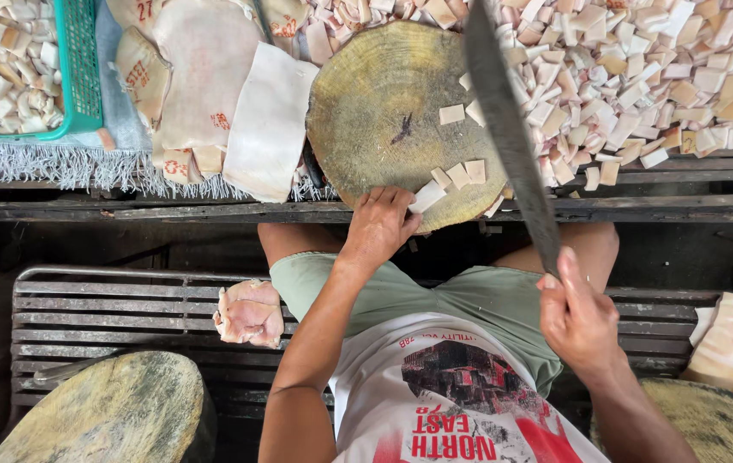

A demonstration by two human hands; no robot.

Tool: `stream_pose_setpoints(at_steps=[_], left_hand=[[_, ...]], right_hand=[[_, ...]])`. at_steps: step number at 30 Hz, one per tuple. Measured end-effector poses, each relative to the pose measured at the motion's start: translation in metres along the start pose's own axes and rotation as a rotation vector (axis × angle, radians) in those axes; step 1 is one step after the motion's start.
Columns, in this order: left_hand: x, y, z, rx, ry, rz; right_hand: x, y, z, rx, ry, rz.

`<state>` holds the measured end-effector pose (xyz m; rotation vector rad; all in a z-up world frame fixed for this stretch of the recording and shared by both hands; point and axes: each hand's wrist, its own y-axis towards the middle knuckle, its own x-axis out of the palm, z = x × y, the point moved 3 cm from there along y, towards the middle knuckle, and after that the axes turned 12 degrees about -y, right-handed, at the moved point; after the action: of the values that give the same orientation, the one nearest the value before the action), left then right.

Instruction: The person sits on a low bench and uses a large cleaver to cut sheets of white pork fat into small cubes on a round wooden cutting board. The person repeatedly slices the fat into strips and then dices them, pushing the finished cubes to the side of the board.

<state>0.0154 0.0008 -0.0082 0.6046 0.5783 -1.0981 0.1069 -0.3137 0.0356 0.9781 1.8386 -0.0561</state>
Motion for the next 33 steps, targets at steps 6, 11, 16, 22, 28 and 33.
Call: stream_pose_setpoints(at_steps=[6, 11, 16, 22, 28, 33], left_hand=[[-0.007, -0.002, 0.004, 0.031, 0.044, 0.0], [-0.011, -0.012, 0.004, 0.046, 0.016, 0.063], [-0.015, -0.024, -0.004, 0.217, -0.121, 0.485], [0.016, -0.045, 0.0, 0.311, -0.078, 0.526], [0.052, -0.007, -0.001, 0.456, 0.174, 0.476], [0.056, 0.017, -0.009, 0.444, 0.2, 0.507]], right_hand=[[0.045, -0.001, -0.012, -0.221, -0.374, -0.299], [0.037, -0.008, -0.006, 0.012, -0.178, -0.29], [0.012, -0.008, 0.004, -0.02, -0.073, -0.211], [0.038, 0.012, 0.02, -0.228, -0.443, -0.566], [0.041, 0.077, 0.074, -0.227, -0.622, -0.224], [0.044, 0.122, 0.142, -0.067, -0.658, -0.085]])
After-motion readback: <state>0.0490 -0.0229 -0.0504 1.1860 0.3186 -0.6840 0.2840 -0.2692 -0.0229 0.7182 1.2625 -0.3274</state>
